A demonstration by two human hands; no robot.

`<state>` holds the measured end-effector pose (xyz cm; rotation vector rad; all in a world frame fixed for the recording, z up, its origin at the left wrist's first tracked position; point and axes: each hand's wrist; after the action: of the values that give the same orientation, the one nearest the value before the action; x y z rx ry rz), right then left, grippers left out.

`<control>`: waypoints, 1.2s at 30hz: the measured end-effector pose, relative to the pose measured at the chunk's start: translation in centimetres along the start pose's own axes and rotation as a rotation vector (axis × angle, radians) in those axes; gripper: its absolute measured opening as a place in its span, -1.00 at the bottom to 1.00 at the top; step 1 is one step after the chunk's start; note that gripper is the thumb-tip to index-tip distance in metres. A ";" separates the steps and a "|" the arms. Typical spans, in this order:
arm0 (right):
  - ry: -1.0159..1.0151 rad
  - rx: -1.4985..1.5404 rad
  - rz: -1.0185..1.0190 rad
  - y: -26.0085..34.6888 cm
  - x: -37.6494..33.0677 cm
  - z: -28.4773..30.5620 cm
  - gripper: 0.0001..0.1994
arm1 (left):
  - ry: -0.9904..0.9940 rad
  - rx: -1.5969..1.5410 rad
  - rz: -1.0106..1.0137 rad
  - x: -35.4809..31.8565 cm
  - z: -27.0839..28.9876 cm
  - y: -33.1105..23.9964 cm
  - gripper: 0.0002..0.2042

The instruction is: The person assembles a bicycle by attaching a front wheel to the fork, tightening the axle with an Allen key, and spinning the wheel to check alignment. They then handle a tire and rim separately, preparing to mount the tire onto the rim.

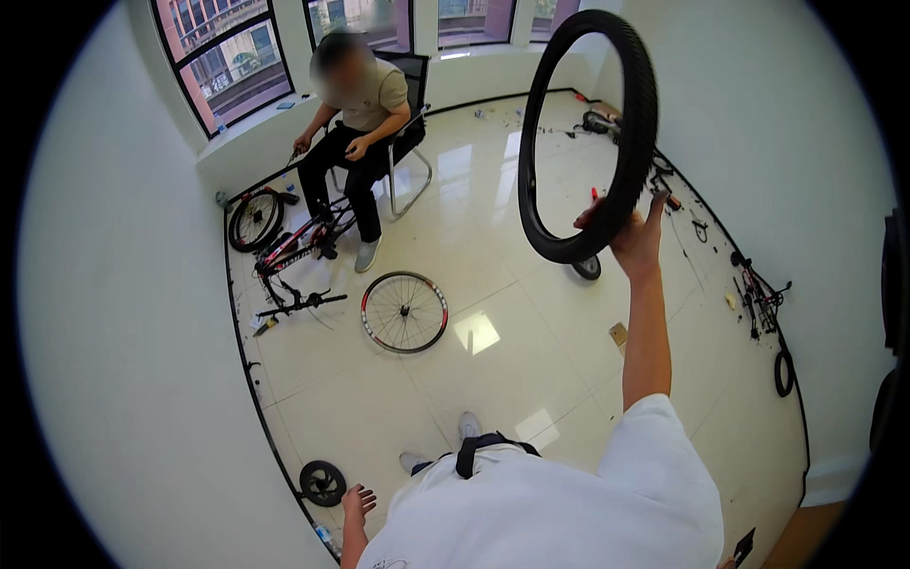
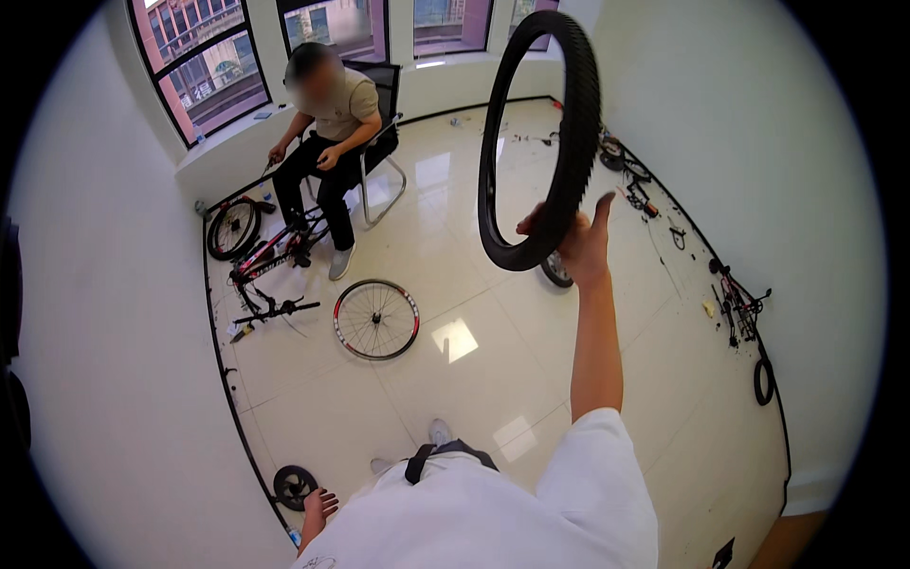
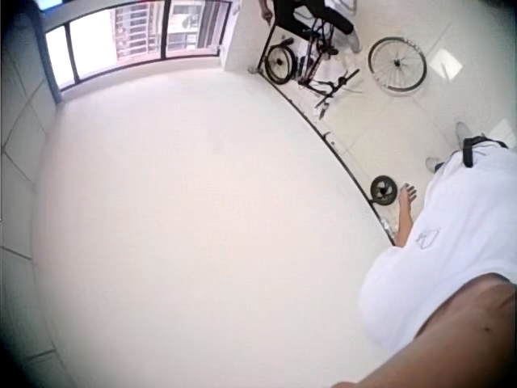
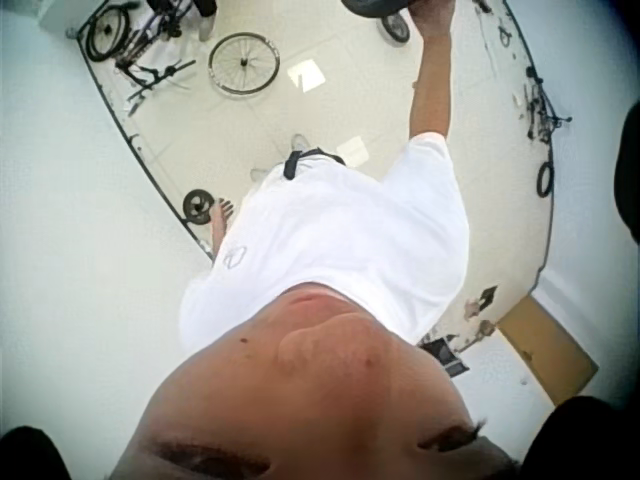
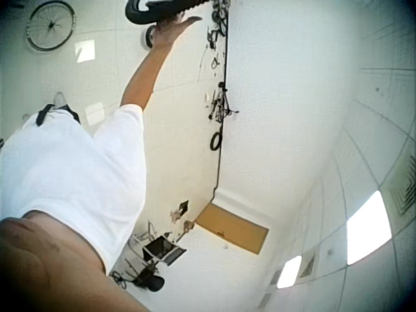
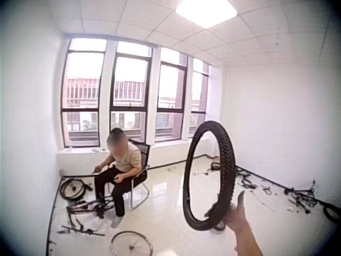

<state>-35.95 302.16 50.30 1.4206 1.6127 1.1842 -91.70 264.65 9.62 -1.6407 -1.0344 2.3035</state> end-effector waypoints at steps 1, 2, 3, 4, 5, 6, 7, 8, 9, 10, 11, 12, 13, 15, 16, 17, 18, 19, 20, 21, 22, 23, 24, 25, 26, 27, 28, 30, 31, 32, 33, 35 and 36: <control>0.008 -0.048 0.017 -0.2 -0.3 0.1 0.03 | 0.007 0.002 -0.011 0.8 -0.7 -1.0 -0.61; 0.021 -0.092 0.036 -0.5 -0.4 0.4 0.06 | 0.007 0.002 -0.025 1.3 -1.1 -2.0 -0.62; 0.077 -0.111 0.077 -0.4 -0.4 0.7 0.07 | 0.050 0.037 -0.033 1.7 -1.9 -3.0 -0.57; 0.141 -0.118 0.108 -0.5 -0.2 0.8 0.08 | 0.050 0.046 -0.043 2.1 -2.2 -3.6 -0.60; 0.133 -0.142 0.093 0.0 -0.7 0.6 0.09 | 0.057 0.041 -0.067 1.8 -2.8 -4.3 -0.60; 0.066 0.035 -0.010 1.9 -2.9 -1.0 0.06 | 0.088 0.053 -0.083 1.7 -3.8 -5.0 -0.60; 0.094 0.089 -0.028 1.6 -4.1 -2.1 0.05 | 0.052 0.036 -0.084 1.1 -2.8 -4.6 -0.61; 0.105 0.126 -0.040 1.6 -6.2 -2.9 0.03 | 0.041 0.025 -0.085 0.8 -2.5 -4.4 -0.61; 0.215 0.169 -0.066 1.1 -9.1 -2.3 0.02 | 0.036 0.014 -0.089 0.6 -2.6 -4.4 -0.61; 0.325 0.219 -0.092 0.1 -13.3 -0.5 0.01 | 0.035 -0.003 -0.063 0.2 -2.2 -4.1 -0.61; 0.392 0.369 -0.041 -0.9 -17.7 -0.1 0.07 | 0.045 -0.017 -0.035 -0.1 -2.2 -3.6 -0.62; 0.469 0.524 0.003 -1.9 -22.2 0.1 0.15 | 0.056 -0.031 -0.007 -0.2 -2.1 -3.5 -0.63; 0.167 0.163 -0.455 -2.0 -27.4 0.5 0.07 | 0.143 0.056 0.047 0.4 -2.8 -3.0 -0.63; -0.028 0.121 -0.919 -6.7 -33.2 -1.2 -0.17 | 0.257 0.196 0.070 0.6 -1.6 -1.8 -0.61; -0.056 0.284 -0.837 -11.1 -35.7 -4.2 -0.33 | 0.325 0.285 0.068 0.9 -1.2 -2.4 -0.60; -0.298 -0.145 -1.007 -16.3 -38.1 -6.6 -0.58 | 0.369 0.416 0.090 1.1 -1.2 -3.8 -0.57; -0.493 -0.001 -0.818 -24.6 -42.1 -6.9 -0.69 | 0.392 0.453 0.153 1.9 -0.9 -3.9 -0.57; -0.632 -0.078 -0.831 -30.2 -43.9 -7.5 -0.75 | 0.403 0.463 0.157 3.2 -0.8 -4.7 -0.59; -0.771 -0.168 -0.838 -32.9 -44.5 -9.7 -0.79 | 0.411 0.484 0.188 3.1 0.4 -5.2 -0.61; -0.831 -0.112 -0.905 -34.6 -44.6 -9.5 -0.82 | 0.453 0.555 0.150 4.3 0.0 -6.1 -0.68; -0.892 -0.116 -0.966 -36.3 -45.5 -10.2 -0.82 | 0.470 0.631 0.057 3.2 -0.2 -8.1 -0.71; -0.912 -0.157 -1.099 -36.5 -45.4 -10.6 -0.78 | 0.475 0.581 0.047 3.7 0.3 -9.1 -0.72; -0.889 -0.058 -1.194 -36.0 -46.2 -11.3 -0.71 | 0.455 0.692 0.037 3.8 1.4 -10.2 -0.69; -0.941 -0.023 -1.235 -36.3 -48.0 -11.6 -0.71 | 0.390 0.668 0.010 3.7 1.6 -10.7 -0.70; -0.980 0.037 -1.281 -35.4 -49.2 -12.4 -0.71 | 0.376 0.621 -0.015 5.0 2.5 -10.4 -0.69; -1.010 0.050 -1.363 -35.0 -50.9 -12.8 -0.72 | 0.373 0.634 -0.026 5.3 2.8 -10.7 -0.68; -1.030 0.063 -1.433 -35.4 -53.1 -12.9 -0.73 | 0.372 0.637 -0.045 5.5 2.3 -11.0 -0.67; -1.042 0.082 -1.514 -35.8 -56.5 -13.1 -0.70 | 0.352 0.647 -0.046 6.5 2.2 -10.5 -0.67; -1.029 0.120 -1.508 -37.1 -58.6 -12.2 -0.68 | 0.345 0.624 -0.027 6.4 1.6 -10.3 -0.67; -1.029 0.161 -1.511 -39.1 -61.0 -11.6 -0.67 | 0.345 0.611 0.007 5.8 1.1 -9.8 -0.66; -1.010 0.221 -1.551 -39.9 -62.1 -10.3 -0.63 | 0.370 0.621 0.017 6.0 1.3 -8.7 -0.66; -1.023 0.241 -1.558 -39.9 -61.9 -7.6 -0.59 | 0.410 0.624 0.020 6.6 0.3 -7.1 -0.64; -1.031 0.255 -1.513 -38.6 -60.0 -6.1 -0.60 | 0.438 0.657 -0.012 6.1 -1.3 -7.0 -0.63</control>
<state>-45.02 242.36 11.90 0.3619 1.3925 -0.5696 -94.95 273.41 8.81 -1.6945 -0.1627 1.8413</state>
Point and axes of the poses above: each hand's wrist, its own x-axis towards the middle knuckle, its own z-axis out of the back of the hand, y = z × x, and after that the axes turned 8 degrees about -z, right-handed
